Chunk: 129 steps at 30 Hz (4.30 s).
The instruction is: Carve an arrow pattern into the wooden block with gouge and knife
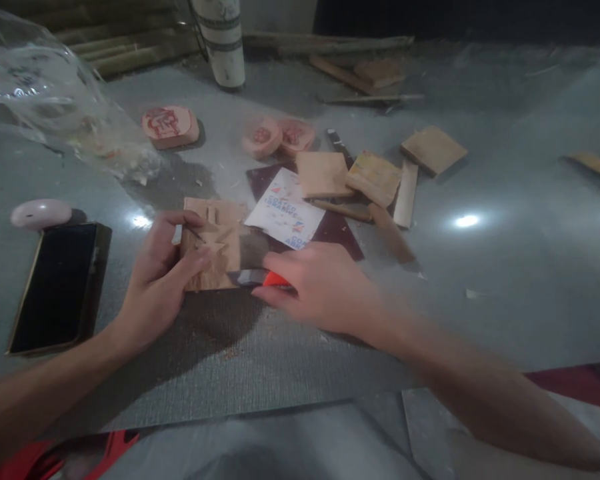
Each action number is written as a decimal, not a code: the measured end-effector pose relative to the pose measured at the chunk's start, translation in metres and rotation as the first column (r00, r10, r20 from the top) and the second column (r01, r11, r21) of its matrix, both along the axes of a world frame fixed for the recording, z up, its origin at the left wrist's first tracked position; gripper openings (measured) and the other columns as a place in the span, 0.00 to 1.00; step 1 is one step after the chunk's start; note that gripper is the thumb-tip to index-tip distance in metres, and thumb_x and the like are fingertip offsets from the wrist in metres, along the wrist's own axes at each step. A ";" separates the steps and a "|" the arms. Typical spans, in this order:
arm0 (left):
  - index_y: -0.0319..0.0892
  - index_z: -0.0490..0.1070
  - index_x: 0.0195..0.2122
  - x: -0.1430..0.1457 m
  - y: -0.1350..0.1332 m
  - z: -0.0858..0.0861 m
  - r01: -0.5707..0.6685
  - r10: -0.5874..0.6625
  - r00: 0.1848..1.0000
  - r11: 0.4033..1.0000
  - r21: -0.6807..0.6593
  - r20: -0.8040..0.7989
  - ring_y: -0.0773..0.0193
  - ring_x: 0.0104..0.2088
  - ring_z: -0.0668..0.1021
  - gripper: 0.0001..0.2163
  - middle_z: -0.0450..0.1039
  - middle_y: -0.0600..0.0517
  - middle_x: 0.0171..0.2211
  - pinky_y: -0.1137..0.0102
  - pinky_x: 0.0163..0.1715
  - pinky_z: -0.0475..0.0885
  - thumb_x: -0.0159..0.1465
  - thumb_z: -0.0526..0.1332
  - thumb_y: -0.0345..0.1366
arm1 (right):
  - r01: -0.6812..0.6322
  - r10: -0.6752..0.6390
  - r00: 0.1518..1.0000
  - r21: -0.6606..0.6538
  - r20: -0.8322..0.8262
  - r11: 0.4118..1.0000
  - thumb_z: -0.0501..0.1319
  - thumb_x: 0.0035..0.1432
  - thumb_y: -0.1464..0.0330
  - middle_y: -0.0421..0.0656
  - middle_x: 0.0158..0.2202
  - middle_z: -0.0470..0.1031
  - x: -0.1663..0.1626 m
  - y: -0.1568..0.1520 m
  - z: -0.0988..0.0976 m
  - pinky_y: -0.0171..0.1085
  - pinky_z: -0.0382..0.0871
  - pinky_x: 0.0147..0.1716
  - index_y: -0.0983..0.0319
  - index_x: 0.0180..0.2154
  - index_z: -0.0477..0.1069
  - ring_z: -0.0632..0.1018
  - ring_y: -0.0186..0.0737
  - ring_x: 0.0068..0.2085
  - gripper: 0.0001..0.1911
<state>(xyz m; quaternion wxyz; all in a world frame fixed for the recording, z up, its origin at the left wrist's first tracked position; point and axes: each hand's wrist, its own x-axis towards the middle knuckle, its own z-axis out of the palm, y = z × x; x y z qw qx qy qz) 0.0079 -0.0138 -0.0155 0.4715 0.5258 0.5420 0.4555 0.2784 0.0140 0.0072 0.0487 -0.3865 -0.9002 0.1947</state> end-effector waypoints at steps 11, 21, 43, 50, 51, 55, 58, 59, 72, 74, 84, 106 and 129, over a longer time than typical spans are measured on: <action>0.51 0.71 0.55 0.000 0.000 0.000 0.009 -0.009 1.000 1.000 -0.021 0.005 0.64 0.24 0.70 0.13 0.65 0.59 0.28 0.70 0.23 0.65 0.73 0.71 0.41 | 0.013 -0.013 1.000 0.001 0.002 1.000 0.64 0.82 0.51 0.41 0.32 0.80 -0.001 0.001 -0.001 0.43 0.55 0.36 0.58 0.40 0.76 0.76 0.43 0.34 0.20; 0.50 0.73 0.54 0.000 0.002 0.000 0.017 -0.017 1.000 1.000 0.004 -0.027 0.64 0.28 0.74 0.12 0.71 0.57 0.33 0.69 0.26 0.70 0.72 0.69 0.40 | -0.008 0.008 1.000 -0.015 -0.027 1.000 0.64 0.82 0.52 0.41 0.32 0.79 0.002 0.002 -0.003 0.42 0.57 0.37 0.58 0.40 0.76 0.76 0.43 0.34 0.19; 0.49 0.70 0.54 -0.002 0.003 0.000 0.072 -0.070 0.996 0.996 0.044 -0.048 0.68 0.29 0.70 0.12 0.70 0.57 0.38 0.71 0.25 0.67 0.73 0.68 0.38 | -0.026 0.026 1.000 -0.053 -0.010 0.998 0.63 0.83 0.50 0.40 0.33 0.78 0.004 0.003 -0.005 0.43 0.56 0.38 0.57 0.40 0.74 0.76 0.43 0.35 0.20; 0.49 0.71 0.54 -0.003 0.002 0.002 0.078 -0.076 0.996 0.996 0.037 -0.051 0.68 0.30 0.70 0.11 0.71 0.56 0.41 0.71 0.26 0.67 0.73 0.68 0.37 | -0.033 0.031 0.999 -0.052 -0.035 0.998 0.65 0.82 0.53 0.39 0.33 0.79 0.004 0.004 -0.005 0.43 0.57 0.38 0.57 0.39 0.74 0.76 0.43 0.35 0.19; 0.49 0.71 0.54 -0.002 0.002 0.002 0.078 -0.076 0.996 0.996 0.040 -0.052 0.69 0.29 0.70 0.11 0.71 0.56 0.41 0.71 0.26 0.67 0.74 0.68 0.37 | -0.033 0.032 0.999 -0.052 -0.034 0.998 0.65 0.82 0.53 0.39 0.33 0.79 0.004 0.003 -0.006 0.43 0.57 0.38 0.57 0.40 0.75 0.77 0.43 0.35 0.18; 0.48 0.71 0.54 -0.002 0.003 0.003 0.079 -0.075 0.995 0.996 0.052 -0.069 0.70 0.29 0.69 0.11 0.71 0.56 0.40 0.72 0.25 0.66 0.72 0.68 0.36 | -0.030 0.029 0.999 -0.046 -0.021 0.999 0.65 0.82 0.52 0.40 0.34 0.79 0.004 0.003 -0.007 0.43 0.57 0.37 0.57 0.40 0.75 0.77 0.44 0.35 0.19; 0.49 0.71 0.53 -0.002 0.004 0.003 0.083 -0.079 0.994 0.995 0.050 -0.075 0.70 0.29 0.70 0.11 0.72 0.56 0.42 0.71 0.25 0.67 0.72 0.67 0.36 | -0.031 0.030 0.999 -0.039 -0.031 0.999 0.65 0.82 0.52 0.40 0.34 0.79 0.004 0.003 -0.007 0.43 0.57 0.37 0.57 0.41 0.75 0.77 0.44 0.36 0.19; 0.49 0.71 0.53 -0.002 0.004 0.003 0.085 -0.081 0.994 0.995 0.046 -0.075 0.70 0.29 0.70 0.11 0.72 0.56 0.42 0.71 0.25 0.67 0.72 0.67 0.36 | -0.033 0.031 0.999 -0.038 -0.034 0.999 0.65 0.82 0.52 0.40 0.33 0.79 0.004 0.004 -0.007 0.42 0.57 0.37 0.57 0.40 0.75 0.77 0.43 0.35 0.18; 0.50 0.71 0.55 -0.003 0.003 0.001 0.087 -0.080 0.989 0.995 0.049 -0.123 0.68 0.29 0.69 0.12 0.69 0.57 0.38 0.71 0.25 0.66 0.73 0.67 0.37 | -0.040 0.039 0.999 -0.034 -0.025 0.999 0.65 0.82 0.54 0.40 0.33 0.80 0.003 0.003 -0.005 0.42 0.58 0.37 0.57 0.40 0.76 0.76 0.43 0.35 0.17; 0.50 0.71 0.55 -0.003 0.003 0.002 0.080 -0.072 0.990 0.995 0.058 -0.120 0.68 0.30 0.69 0.12 0.70 0.57 0.38 0.71 0.26 0.67 0.72 0.67 0.37 | -0.040 0.039 0.999 -0.038 -0.023 0.998 0.65 0.82 0.54 0.40 0.33 0.80 0.003 0.004 -0.004 0.43 0.58 0.37 0.57 0.40 0.76 0.76 0.43 0.35 0.17; 0.50 0.71 0.55 -0.003 0.003 0.001 0.105 -0.102 0.991 0.994 0.034 -0.086 0.67 0.29 0.69 0.12 0.67 0.58 0.36 0.70 0.26 0.67 0.73 0.68 0.38 | -0.019 0.020 1.000 -0.062 0.009 0.998 0.64 0.82 0.52 0.41 0.35 0.82 0.003 0.004 -0.005 0.43 0.57 0.37 0.57 0.41 0.76 0.77 0.44 0.36 0.18; 0.50 0.73 0.55 -0.004 0.003 0.002 0.098 -0.087 0.986 0.993 0.065 -0.144 0.66 0.29 0.68 0.12 0.67 0.58 0.34 0.69 0.27 0.66 0.72 0.68 0.37 | -0.054 0.053 0.998 -0.052 -0.015 0.997 0.63 0.83 0.52 0.41 0.34 0.82 0.003 0.004 -0.004 0.43 0.56 0.36 0.57 0.40 0.75 0.77 0.43 0.35 0.19; 0.51 0.72 0.55 -0.004 0.003 0.002 0.109 -0.104 0.986 0.993 0.036 -0.127 0.66 0.28 0.66 0.12 0.63 0.59 0.32 0.69 0.26 0.64 0.73 0.69 0.37 | -0.066 0.066 0.997 -0.023 -0.029 0.998 0.64 0.83 0.52 0.40 0.34 0.81 0.003 0.004 -0.006 0.43 0.56 0.36 0.57 0.40 0.73 0.76 0.42 0.34 0.19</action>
